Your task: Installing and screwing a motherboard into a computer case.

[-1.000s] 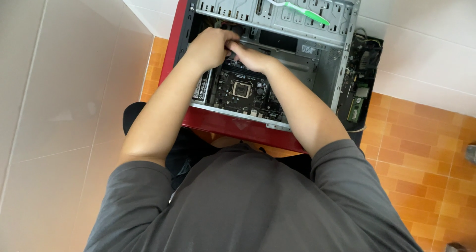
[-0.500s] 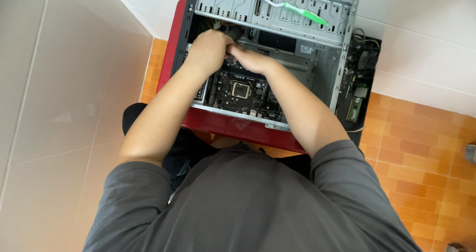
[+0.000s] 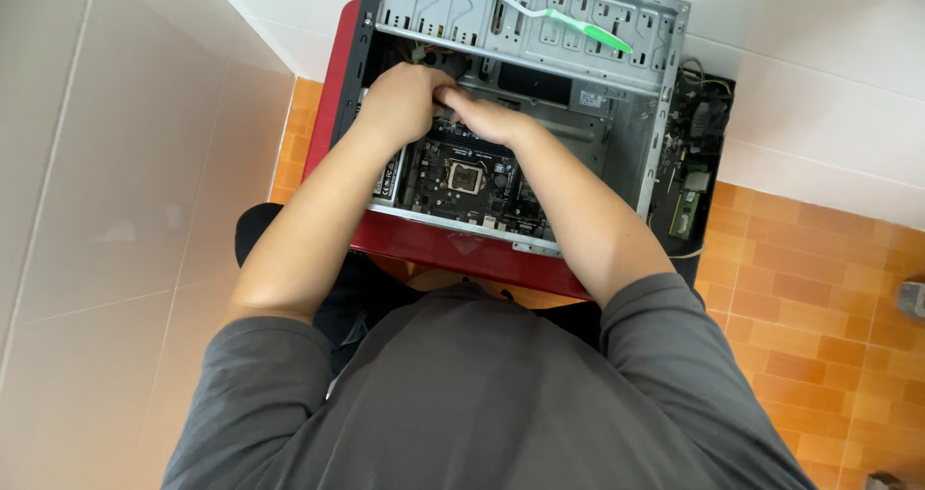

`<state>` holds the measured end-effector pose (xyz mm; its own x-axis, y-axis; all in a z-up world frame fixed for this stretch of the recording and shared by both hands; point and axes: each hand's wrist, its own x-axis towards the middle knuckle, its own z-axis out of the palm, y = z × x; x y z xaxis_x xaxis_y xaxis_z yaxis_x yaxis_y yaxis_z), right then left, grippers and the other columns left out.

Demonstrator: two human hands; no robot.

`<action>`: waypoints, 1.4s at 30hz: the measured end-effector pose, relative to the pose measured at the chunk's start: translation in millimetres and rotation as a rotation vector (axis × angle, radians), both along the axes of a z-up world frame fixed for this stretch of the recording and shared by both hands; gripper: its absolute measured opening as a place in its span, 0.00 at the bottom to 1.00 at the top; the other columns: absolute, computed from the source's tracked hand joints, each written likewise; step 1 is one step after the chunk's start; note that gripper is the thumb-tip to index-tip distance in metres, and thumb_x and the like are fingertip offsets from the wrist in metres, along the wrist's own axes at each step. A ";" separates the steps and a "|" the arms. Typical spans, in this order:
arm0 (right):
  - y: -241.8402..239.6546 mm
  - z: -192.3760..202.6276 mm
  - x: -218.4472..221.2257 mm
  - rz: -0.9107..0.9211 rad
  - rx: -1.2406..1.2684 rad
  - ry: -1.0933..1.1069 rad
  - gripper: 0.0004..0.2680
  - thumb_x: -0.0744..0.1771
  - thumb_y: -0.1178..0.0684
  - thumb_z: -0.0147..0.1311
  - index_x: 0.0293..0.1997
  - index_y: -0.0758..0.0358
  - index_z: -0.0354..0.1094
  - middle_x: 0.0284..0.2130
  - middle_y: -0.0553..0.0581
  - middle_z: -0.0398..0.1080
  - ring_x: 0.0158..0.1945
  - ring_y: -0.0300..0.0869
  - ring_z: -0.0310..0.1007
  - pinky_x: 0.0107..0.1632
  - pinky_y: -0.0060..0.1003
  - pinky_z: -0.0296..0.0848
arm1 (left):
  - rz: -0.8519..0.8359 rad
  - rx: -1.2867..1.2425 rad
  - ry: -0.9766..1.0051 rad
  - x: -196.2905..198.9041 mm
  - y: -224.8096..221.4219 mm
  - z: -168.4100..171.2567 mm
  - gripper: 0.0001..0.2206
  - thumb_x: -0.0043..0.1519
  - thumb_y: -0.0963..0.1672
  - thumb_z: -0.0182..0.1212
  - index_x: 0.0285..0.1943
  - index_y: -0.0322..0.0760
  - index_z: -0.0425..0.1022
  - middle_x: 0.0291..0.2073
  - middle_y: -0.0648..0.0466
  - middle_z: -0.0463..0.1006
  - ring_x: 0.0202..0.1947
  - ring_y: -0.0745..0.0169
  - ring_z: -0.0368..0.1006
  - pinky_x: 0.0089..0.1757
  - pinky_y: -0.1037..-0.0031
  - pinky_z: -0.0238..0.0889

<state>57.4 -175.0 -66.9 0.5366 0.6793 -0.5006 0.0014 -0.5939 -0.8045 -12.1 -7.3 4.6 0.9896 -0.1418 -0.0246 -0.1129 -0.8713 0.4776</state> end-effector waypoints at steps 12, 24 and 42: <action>1.2 3.6 -2.5 0.043 -0.023 -0.049 0.35 0.64 0.25 0.24 0.72 0.61 0.55 0.65 0.61 0.64 0.59 0.50 0.69 0.61 0.46 0.67 | 0.056 0.015 0.067 3.5 2.8 -5.2 0.10 0.48 0.40 0.70 0.38 0.42 0.85 0.30 0.49 0.83 0.30 0.45 0.78 0.37 0.60 0.71; 4.3 18.7 -8.7 0.023 -0.140 -0.039 0.38 0.62 0.21 0.23 0.71 0.59 0.58 0.66 0.64 0.62 0.69 0.55 0.63 0.68 0.48 0.61 | 0.100 -0.008 0.018 0.3 3.6 -5.6 0.11 0.45 0.42 0.75 0.35 0.37 0.82 0.29 0.49 0.82 0.30 0.47 0.78 0.35 0.63 0.72; 9.8 17.9 -7.1 -0.073 -0.153 0.018 0.37 0.65 0.17 0.32 0.60 0.64 0.71 0.57 0.63 0.72 0.68 0.55 0.64 0.70 0.47 0.60 | 0.021 -0.043 0.129 1.4 5.1 6.9 0.13 0.55 0.38 0.69 0.49 0.29 0.81 0.39 0.42 0.79 0.46 0.39 0.79 0.44 0.56 0.75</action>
